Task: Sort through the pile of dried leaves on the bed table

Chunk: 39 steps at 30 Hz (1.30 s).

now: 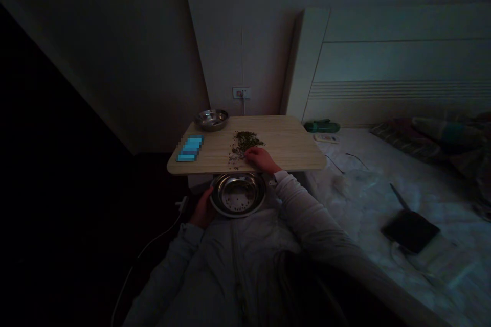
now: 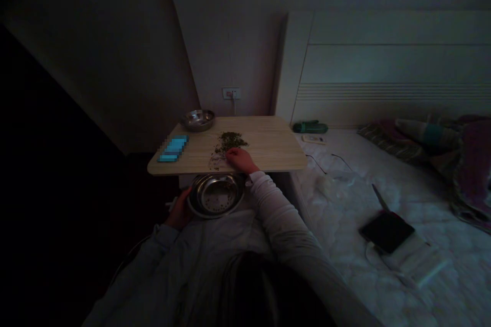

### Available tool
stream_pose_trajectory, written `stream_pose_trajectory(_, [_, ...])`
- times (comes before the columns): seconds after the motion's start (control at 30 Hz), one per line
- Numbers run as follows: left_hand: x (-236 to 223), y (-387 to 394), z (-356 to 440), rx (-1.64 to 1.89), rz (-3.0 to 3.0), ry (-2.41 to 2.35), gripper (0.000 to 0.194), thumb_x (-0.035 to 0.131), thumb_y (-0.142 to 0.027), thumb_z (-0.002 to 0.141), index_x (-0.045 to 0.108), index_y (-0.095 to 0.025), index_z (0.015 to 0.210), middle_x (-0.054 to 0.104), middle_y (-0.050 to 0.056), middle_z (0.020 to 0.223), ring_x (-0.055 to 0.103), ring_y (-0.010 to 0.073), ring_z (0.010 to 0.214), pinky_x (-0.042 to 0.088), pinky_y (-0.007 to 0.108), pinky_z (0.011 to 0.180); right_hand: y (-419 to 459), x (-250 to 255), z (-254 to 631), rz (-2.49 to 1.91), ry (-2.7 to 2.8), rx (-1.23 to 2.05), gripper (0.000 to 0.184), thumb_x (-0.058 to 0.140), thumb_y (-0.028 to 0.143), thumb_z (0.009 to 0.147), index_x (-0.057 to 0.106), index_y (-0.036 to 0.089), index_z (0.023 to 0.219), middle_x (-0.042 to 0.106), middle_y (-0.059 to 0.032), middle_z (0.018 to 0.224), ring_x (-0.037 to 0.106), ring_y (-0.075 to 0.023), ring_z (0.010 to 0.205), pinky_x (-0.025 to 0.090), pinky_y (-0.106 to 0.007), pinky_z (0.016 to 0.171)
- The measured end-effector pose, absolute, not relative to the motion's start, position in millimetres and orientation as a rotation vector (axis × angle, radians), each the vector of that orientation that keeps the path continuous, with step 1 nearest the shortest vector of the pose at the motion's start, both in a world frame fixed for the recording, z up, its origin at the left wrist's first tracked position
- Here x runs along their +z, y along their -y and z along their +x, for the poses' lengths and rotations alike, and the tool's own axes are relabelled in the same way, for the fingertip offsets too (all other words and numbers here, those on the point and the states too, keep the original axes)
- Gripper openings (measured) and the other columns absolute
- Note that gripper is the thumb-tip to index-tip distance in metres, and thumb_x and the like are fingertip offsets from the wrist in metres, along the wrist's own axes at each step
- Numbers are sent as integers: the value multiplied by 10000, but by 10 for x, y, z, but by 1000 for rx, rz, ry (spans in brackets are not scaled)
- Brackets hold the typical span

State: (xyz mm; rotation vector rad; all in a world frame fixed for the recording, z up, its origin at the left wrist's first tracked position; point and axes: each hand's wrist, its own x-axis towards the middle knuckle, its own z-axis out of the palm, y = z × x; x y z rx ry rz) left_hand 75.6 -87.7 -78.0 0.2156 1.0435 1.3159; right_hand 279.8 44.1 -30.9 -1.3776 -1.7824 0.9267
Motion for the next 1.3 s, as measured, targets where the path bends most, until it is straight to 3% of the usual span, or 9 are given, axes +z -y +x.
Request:
stream_pose_trajectory(0.2, [-788,886,745,1289,257,-1001,300,557,-217,890,760,-150,1100,818,83,964,711,277,1118,530,380,1017,-448,-325,2796,-1363,1786,930,187,616,274,824,752,161,885,728,-22,784,599,-141,722,455,-255,743])
stream_pose_trajectory(0.5, [-763,881,765,1292,226,-1037,325,509,-210,913,745,-134,1124,817,91,954,716,268,1107,527,390,1025,-449,-323,2787,-1363,1768,927,142,624,237,815,738,155,842,715,-13,754,590,-125,705,440,-230,684])
stream_pose_trajectory(0.9, [-872,855,702,1292,276,-1008,304,584,-231,877,743,-151,1123,810,92,1028,698,276,1144,523,395,1028,-450,-332,2795,-1366,1797,916,171,606,254,812,744,164,857,721,-13,756,596,-137,716,444,-240,698])
stream_pose_trajectory(1.3, [-816,866,732,1303,226,-1022,220,561,-192,874,767,-158,945,815,91,944,685,272,1167,506,368,1046,-418,-300,2786,-1389,1772,949,196,595,254,815,749,154,886,734,-25,793,602,-140,730,456,-252,736])
